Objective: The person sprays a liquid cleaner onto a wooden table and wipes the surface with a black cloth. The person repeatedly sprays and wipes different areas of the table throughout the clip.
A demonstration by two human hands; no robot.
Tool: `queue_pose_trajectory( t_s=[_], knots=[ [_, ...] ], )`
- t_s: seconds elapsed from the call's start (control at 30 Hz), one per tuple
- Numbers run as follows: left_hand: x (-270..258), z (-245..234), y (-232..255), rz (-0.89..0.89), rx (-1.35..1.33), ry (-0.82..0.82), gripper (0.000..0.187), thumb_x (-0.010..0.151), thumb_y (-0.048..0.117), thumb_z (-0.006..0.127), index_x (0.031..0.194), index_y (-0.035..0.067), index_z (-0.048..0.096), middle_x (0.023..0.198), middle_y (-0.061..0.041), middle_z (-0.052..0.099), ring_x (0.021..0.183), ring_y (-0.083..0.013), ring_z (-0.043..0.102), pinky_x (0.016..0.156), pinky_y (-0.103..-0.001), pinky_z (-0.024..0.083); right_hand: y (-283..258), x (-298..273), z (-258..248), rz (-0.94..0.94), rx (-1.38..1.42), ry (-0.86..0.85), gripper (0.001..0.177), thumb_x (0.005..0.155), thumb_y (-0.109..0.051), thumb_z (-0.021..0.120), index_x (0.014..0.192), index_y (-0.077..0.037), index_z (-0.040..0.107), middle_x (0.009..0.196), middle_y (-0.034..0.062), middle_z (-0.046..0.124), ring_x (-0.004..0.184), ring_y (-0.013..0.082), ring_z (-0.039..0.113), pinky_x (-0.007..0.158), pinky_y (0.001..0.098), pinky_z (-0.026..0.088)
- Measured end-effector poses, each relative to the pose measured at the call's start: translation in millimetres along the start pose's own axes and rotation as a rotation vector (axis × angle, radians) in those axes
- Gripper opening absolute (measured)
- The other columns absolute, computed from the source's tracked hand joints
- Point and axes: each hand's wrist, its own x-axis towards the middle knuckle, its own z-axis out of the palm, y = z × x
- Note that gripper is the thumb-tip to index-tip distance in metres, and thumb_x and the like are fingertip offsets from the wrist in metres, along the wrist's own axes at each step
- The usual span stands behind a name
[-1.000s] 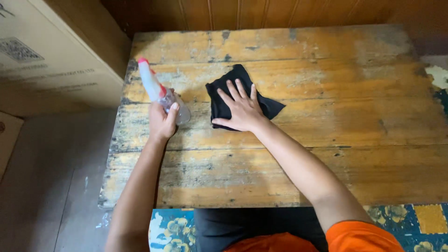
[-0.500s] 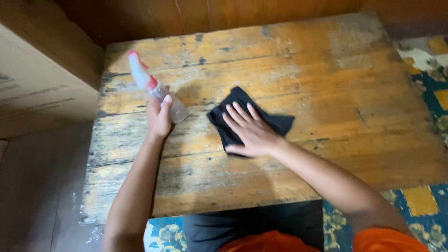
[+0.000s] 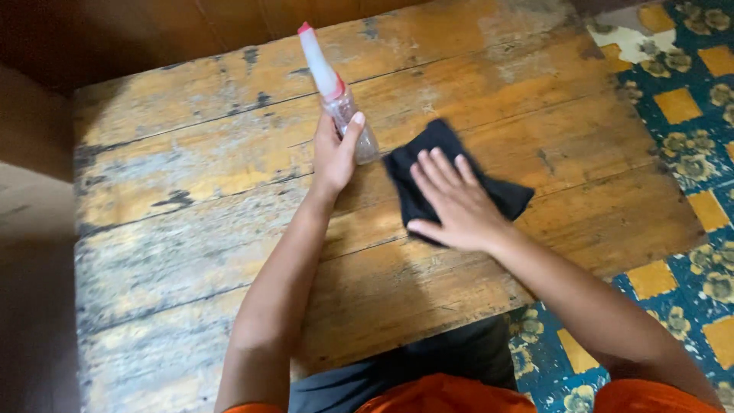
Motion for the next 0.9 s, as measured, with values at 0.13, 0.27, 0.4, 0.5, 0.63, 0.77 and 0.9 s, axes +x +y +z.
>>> queue_pose_trajectory(
  t_s=[0.13,0.27,0.4,0.5,0.63,0.77,0.9],
  knots=[
    [-8.8,13.5,33.4,0.024,0.086,-0.016,0.043,0.098,0.038,0.069,0.122,0.005,0.057,0.109,-0.019,0.060,0.106,-0.0305,0.061,0.096,-0.050,0.046,66.8,12.1,-4.9,0.195,-0.070,0.036,0.095,0.093,-0.064,0.056,0.156,0.005,0.038,0.163,0.0306,0.032,0.155,0.0442,0.025,0.119,0.0645,0.021],
    [-20.6,11.3,39.5,0.107,0.190,-0.032,0.040,0.095,0.036,0.069,0.120,0.007,0.057,0.104,-0.012,0.058,0.100,-0.0268,0.058,0.093,-0.041,0.044,147.6,33.4,5.6,0.460,0.010,0.087,0.095,0.097,-0.062,0.046,0.160,0.005,0.026,0.167,0.0279,0.020,0.156,0.0419,0.015,0.120,0.0645,0.014],
    [-20.8,11.4,43.1,0.152,0.261,-0.050,0.038,0.095,0.041,0.062,0.112,0.008,0.055,0.097,-0.005,0.051,0.091,-0.0207,0.049,0.082,-0.035,0.039,182.8,58.6,-13.7,0.648,0.135,0.019,0.103,0.095,-0.075,0.027,0.165,-0.002,0.007,0.172,0.0197,-0.001,0.157,0.0339,-0.006,0.124,0.0571,-0.004],
    [-21.9,11.8,39.9,0.145,0.148,-0.073,0.054,0.097,0.039,0.065,0.140,0.008,0.054,0.113,-0.002,0.057,0.100,-0.0156,0.052,0.091,-0.029,0.041,195.4,77.6,-12.8,0.736,0.145,0.040,0.100,0.096,-0.072,0.031,0.165,-0.002,0.009,0.171,0.0217,-0.001,0.157,0.0361,-0.006,0.123,0.0597,-0.004],
    [-21.8,10.5,32.7,0.173,0.247,-0.045,0.039,0.098,0.043,0.061,0.117,0.009,0.057,0.097,-0.003,0.054,0.089,-0.0175,0.050,0.081,-0.035,0.041,208.7,58.5,-14.0,0.622,0.101,0.021,0.098,0.095,-0.072,0.032,0.166,-0.008,0.009,0.170,0.0250,-0.004,0.156,0.0426,-0.008,0.122,0.0624,-0.004],
    [-21.8,10.4,35.6,0.111,0.313,-0.055,0.041,0.098,0.048,0.056,0.111,0.009,0.057,0.095,-0.004,0.055,0.087,-0.0184,0.051,0.077,-0.034,0.039,243.2,24.2,-19.3,0.650,0.099,-0.017,0.095,0.094,-0.072,0.026,0.166,-0.014,0.004,0.173,0.0122,-0.005,0.158,0.0303,-0.007,0.124,0.0552,-0.002],
    [-20.7,9.5,25.7,0.145,0.333,-0.038,0.036,0.097,0.039,0.059,0.116,0.008,0.060,0.102,-0.006,0.059,0.095,-0.0208,0.054,0.085,-0.036,0.041,267.2,8.4,-7.2,0.892,0.125,0.000,0.099,0.094,-0.076,0.020,0.166,-0.010,0.002,0.171,0.0169,-0.009,0.156,0.0341,-0.014,0.123,0.0609,-0.006]
  ],
)
